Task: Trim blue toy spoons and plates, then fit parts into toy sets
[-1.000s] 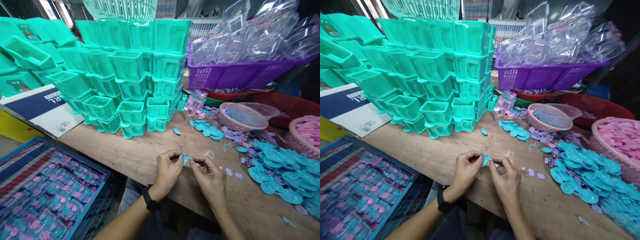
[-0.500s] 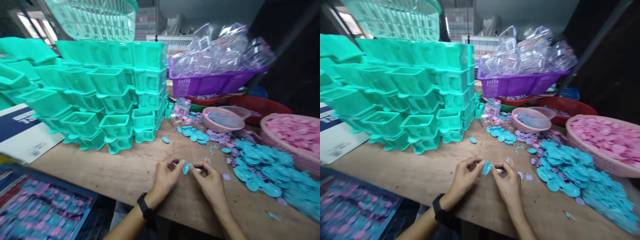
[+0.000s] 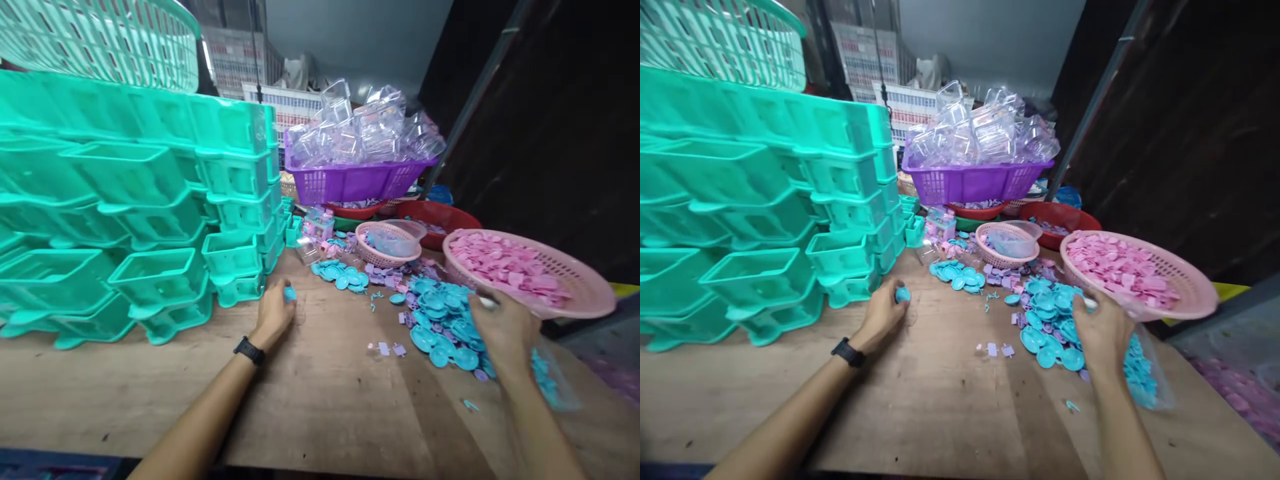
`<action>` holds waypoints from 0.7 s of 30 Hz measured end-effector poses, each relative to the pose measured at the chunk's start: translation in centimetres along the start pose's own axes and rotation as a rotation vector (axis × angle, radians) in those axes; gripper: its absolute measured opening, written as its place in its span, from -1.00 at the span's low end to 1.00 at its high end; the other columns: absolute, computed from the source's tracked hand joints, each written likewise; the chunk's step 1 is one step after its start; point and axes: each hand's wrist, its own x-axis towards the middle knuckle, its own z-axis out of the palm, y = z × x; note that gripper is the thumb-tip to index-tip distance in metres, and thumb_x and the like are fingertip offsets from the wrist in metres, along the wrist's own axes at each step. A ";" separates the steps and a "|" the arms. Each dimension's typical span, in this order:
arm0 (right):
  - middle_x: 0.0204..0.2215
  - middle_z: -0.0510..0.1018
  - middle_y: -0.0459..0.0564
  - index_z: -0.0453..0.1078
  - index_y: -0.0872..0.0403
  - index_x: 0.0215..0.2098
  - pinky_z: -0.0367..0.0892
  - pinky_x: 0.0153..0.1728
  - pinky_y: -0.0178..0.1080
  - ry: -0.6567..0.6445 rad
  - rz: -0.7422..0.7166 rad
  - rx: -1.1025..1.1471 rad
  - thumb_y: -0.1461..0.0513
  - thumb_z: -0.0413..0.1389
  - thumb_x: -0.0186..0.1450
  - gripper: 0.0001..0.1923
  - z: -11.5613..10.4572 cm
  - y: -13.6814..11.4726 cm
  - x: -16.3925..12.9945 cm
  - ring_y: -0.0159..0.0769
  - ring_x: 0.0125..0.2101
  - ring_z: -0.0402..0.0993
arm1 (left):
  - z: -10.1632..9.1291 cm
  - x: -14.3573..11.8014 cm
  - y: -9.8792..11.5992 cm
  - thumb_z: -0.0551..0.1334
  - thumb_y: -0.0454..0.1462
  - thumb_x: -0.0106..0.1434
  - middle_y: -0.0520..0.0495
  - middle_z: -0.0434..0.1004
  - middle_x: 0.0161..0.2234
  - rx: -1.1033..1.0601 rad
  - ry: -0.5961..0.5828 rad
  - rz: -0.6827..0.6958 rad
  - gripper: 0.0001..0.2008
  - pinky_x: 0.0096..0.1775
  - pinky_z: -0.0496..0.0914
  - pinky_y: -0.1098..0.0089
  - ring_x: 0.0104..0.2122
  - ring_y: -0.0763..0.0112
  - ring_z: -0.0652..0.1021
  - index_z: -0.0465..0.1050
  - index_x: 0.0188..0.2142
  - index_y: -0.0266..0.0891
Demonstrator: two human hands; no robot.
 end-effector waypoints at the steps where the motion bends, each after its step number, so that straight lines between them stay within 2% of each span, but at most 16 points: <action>1: -0.44 0.65 0.17 0.60 0.07 -0.32 0.35 -0.22 -0.01 -0.031 -0.026 0.013 0.02 0.08 0.16 -0.64 0.7 -0.9 -1.0 0.06 -0.34 0.55 | 0.0 -0.4 0.1 0.21 -0.45 0.18 -0.19 0.63 -0.14 -0.009 -0.004 0.007 -0.66 -0.13 0.38 0.35 -0.14 0.20 0.59 0.47 -0.04 -0.27; 4: -0.31 0.70 0.10 0.63 0.02 -0.29 0.38 -0.22 -0.12 -0.275 -0.149 0.067 0.06 0.08 0.23 -0.68 3.8 -4.2 -4.7 -0.05 -0.30 0.60 | 0.0 -1.8 0.6 0.20 -0.44 0.19 -0.11 0.64 -0.31 -0.048 -0.034 0.029 -0.74 -0.25 0.33 0.38 -0.29 0.26 0.58 0.52 -0.13 -0.27; 6: -0.36 0.70 0.07 0.62 -0.02 -0.37 0.37 -0.27 -0.16 -0.399 -0.186 0.065 0.14 0.11 0.22 -0.77 6.2 -6.0 -6.5 -0.09 -0.33 0.60 | -0.2 -3.0 0.8 0.20 -0.44 0.18 -0.08 0.63 -0.37 -0.083 -0.062 0.058 -0.83 -0.30 0.30 0.40 -0.34 0.31 0.56 0.54 -0.28 -0.26; 8: -0.45 0.67 0.08 0.61 -0.02 -0.47 0.34 -0.34 -0.17 -0.433 -0.168 0.037 0.21 0.16 0.16 -0.84 8.3 -6.8 -7.4 -0.08 -0.40 0.59 | -0.6 -4.4 0.9 0.20 -0.42 0.17 -0.05 0.62 -0.41 -0.183 -0.079 0.086 -0.86 -0.33 0.29 0.42 -0.38 0.35 0.54 0.53 -0.40 -0.25; 11: -0.49 0.65 0.07 0.57 -0.02 -0.55 0.31 -0.37 -0.18 -0.457 -0.147 0.030 0.27 0.20 0.08 -0.89 9.9 -6.8 -7.4 -0.09 -0.41 0.58 | -1.2 -6.5 0.9 0.22 -0.35 0.15 -0.02 0.59 -0.48 -0.483 -0.091 0.044 -0.89 -0.36 0.31 0.43 -0.44 0.38 0.52 0.54 -0.44 -0.26; 16: -0.50 0.65 0.04 0.55 -0.01 -0.56 0.35 -0.37 -0.16 -0.498 -0.145 0.126 0.24 0.17 0.06 -0.90 8.9 -6.9 -7.5 -0.10 -0.42 0.56 | -1.8 -8.8 1.1 0.35 -0.27 0.02 -0.03 0.58 -0.49 -0.941 -0.159 -0.193 -0.89 -0.37 0.40 0.45 -0.48 0.39 0.54 0.54 -0.45 -0.29; 19: -0.45 0.67 0.03 0.58 0.01 -0.46 0.38 -0.44 -0.18 -0.541 -0.139 0.248 0.09 0.19 0.13 -0.80 6.7 -8.6 -9.0 -0.13 -0.46 0.56 | -2.1 -9.6 1.5 0.39 -0.31 -0.04 -0.02 0.58 -0.50 -1.122 -0.198 -0.291 -0.87 -0.39 0.42 0.46 -0.50 0.41 0.54 0.54 -0.45 -0.30; 21: -0.45 0.67 0.03 0.60 0.04 -0.40 0.41 -0.50 -0.21 -0.594 -0.045 0.428 -0.03 0.23 0.14 -0.68 4.8 -10.5 -10.6 -0.18 -0.50 0.54 | -2.3 -10.3 1.9 0.39 -0.31 -0.03 -0.03 0.60 -0.49 -1.161 -0.193 -0.310 -0.88 -0.39 0.43 0.46 -0.48 0.40 0.55 0.56 -0.45 -0.30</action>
